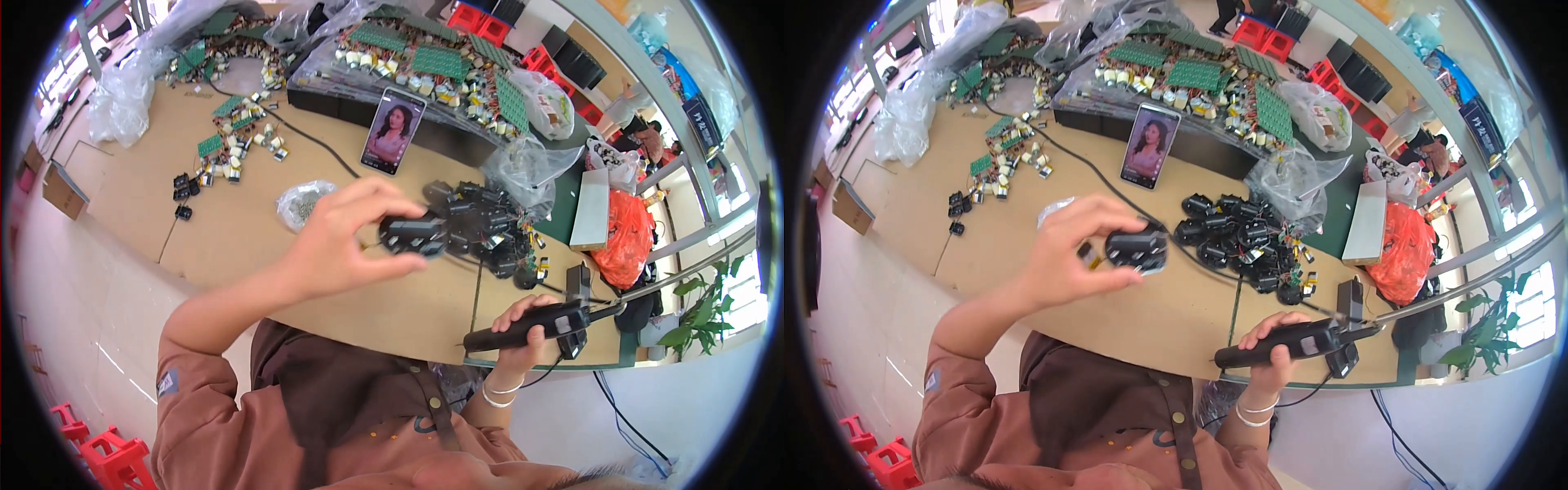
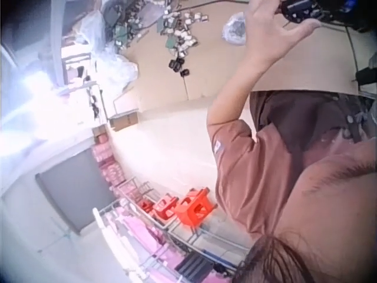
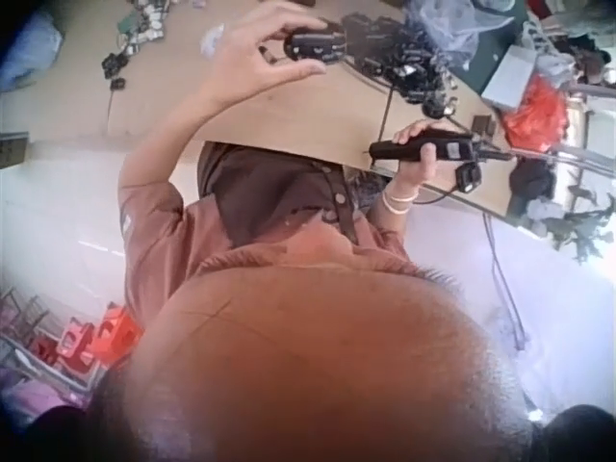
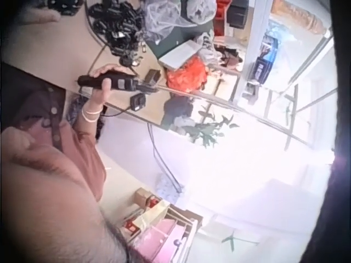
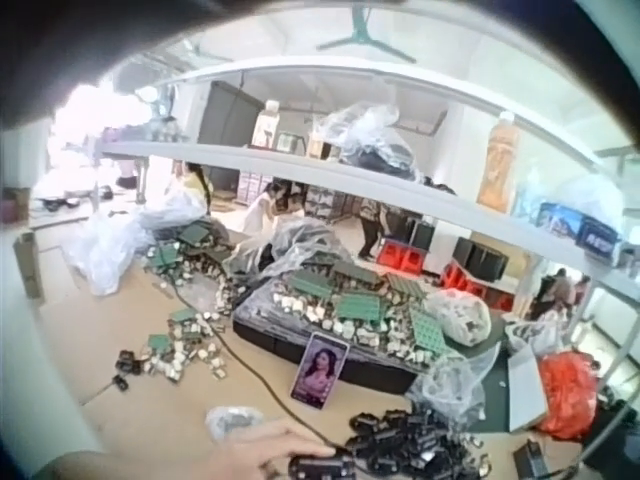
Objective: The person assembles electronic circuit boards into plastic housings by securing them with screws using an electric screwdriver.
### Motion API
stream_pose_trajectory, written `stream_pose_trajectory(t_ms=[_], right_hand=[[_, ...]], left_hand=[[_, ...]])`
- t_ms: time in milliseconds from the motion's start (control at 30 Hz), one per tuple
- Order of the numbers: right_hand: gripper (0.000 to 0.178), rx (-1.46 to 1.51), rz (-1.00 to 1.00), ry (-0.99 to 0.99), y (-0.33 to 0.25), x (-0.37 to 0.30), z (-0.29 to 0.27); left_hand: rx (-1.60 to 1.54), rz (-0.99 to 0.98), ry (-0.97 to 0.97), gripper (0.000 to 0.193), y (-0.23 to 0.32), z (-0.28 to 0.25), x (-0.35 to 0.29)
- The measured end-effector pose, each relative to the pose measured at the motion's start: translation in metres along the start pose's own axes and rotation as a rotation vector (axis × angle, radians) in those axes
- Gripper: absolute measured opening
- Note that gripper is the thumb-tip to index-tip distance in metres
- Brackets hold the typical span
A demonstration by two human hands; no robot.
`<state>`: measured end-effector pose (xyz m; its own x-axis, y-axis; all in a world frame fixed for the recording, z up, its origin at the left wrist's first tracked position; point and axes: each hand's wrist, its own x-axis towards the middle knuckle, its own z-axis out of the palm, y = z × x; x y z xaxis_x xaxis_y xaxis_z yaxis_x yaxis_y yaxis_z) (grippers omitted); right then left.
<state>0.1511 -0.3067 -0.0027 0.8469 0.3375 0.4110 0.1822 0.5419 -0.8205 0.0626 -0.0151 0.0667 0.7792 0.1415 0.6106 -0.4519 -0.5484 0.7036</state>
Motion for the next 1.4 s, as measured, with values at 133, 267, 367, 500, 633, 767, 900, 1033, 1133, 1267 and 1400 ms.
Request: stream_pose_trajectory(t_ms=[133, 267, 367, 500, 633, 767, 900, 1033, 1133, 1267, 1400], right_hand=[[0.05, -0.025, -0.045, 0.05, 0.008, -0.005, -0.004], [0.048, -0.017, -0.063, 0.149, 0.008, -0.004, -0.006], [0.046, -0.075, -0.064, 0.172, 0.014, 0.003, -0.019], [0.041, -0.154, -0.05, 0.17, 0.011, 0.002, -0.042], [0.041, -0.229, -0.039, 0.149, 0.018, 0.001, -0.052], [0.05, -0.619, -0.267, 0.37, 0.02, -0.012, -0.061], [0.034, -0.772, -0.718, 0.734, 0.014, -0.035, -0.051], [0.014, -0.914, -0.913, 0.21, 0.01, -0.051, -0.014], [0.019, -0.811, -0.419, -0.161, 0.035, -0.055, 0.014], [0.014, -1.005, -0.234, -0.593, 0.06, -0.047, 0.084], [0.015, -0.908, -0.269, -1.004, 0.073, -0.046, 0.139]], left_hand=[[-0.015, 0.042, -0.055, 0.043, 0.001, 0.04, 0.07], [-0.001, 0.242, -0.058, 0.043, -0.026, 0.131, 0.111], [-0.007, 0.087, -0.226, 0.044, -0.042, 0.202, 0.12], [0.32, 0.184, -0.435, 0.045, -0.077, 0.274, 0.108], [0.329, 0.315, -0.502, 0.049, -0.095, 0.243, 0.089], [0.193, 0.402, -0.252, 0.04, -0.086, 0.151, 0.065], [0.404, 0.201, -0.059, 0.026, -0.109, 0.022, -0.01], [0.725, -0.117, 0.24, 0.012, -0.127, -0.101, -0.112], [0.673, -0.492, 0.5, 0.013, -0.107, -0.154, -0.164], [0.772, -0.591, 0.561, 0.024, -0.092, -0.185, -0.222], [0.786, -0.645, 0.429, 0.039, -0.096, -0.195, -0.215]])
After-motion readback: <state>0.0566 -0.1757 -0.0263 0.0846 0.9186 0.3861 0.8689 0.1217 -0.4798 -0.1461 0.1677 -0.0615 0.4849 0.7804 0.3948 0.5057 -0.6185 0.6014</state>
